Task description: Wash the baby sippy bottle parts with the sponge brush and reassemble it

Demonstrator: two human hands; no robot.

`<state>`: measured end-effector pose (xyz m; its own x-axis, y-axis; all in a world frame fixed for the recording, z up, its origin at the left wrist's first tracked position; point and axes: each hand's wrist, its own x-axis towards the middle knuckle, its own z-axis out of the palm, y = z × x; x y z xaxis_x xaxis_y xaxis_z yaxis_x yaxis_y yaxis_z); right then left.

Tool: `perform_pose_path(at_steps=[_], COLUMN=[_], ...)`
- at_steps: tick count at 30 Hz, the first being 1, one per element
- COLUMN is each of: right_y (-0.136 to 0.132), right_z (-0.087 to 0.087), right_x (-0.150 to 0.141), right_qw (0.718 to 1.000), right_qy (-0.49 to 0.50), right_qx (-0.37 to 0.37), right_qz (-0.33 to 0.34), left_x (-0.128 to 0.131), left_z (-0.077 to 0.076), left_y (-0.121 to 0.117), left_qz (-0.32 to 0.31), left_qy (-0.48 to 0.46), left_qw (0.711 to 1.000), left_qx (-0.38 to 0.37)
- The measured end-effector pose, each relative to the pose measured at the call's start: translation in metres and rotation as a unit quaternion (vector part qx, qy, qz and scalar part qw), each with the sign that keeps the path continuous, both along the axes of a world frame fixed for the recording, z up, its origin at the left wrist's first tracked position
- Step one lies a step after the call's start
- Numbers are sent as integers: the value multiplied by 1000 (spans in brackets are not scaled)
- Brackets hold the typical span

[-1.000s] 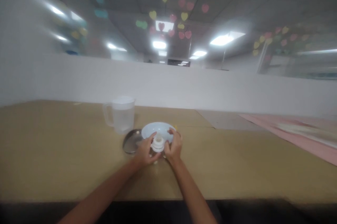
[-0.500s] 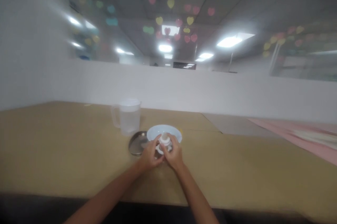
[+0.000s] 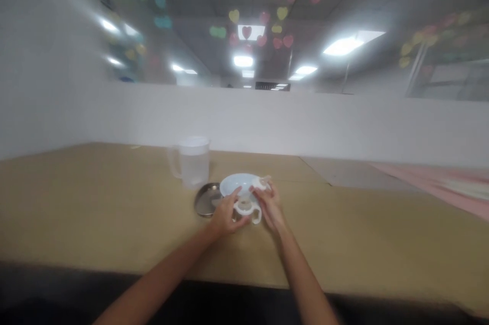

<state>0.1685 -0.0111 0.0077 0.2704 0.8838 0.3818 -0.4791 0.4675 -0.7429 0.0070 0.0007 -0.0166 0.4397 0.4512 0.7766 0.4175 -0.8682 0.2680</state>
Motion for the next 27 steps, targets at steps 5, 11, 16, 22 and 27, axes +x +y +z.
perform_pose_path(at_steps=[5, 11, 16, 22, 27], right_y=[-2, 2, 7, 12, 14], right_z=[2, -3, -5, -6, -5], right_x=[8, 12, 15, 22, 25], right_qw=[999, 998, 996, 985, 973], right_qy=[-16, -16, 57, 162, 226], right_qx=[-24, -40, -22, -12, -18], right_qz=[42, 42, 64, 60, 46], left_x=[0, -1, 0, 0, 0], left_z=[3, 7, 7, 8, 10], left_y=[1, -1, -1, -1, -2], left_qz=[-14, -12, -11, -18, -31], left_qy=[10, 24, 24, 24, 28], left_qw=[1000, 999, 999, 999, 999], left_qx=[2, 16, 19, 28, 30])
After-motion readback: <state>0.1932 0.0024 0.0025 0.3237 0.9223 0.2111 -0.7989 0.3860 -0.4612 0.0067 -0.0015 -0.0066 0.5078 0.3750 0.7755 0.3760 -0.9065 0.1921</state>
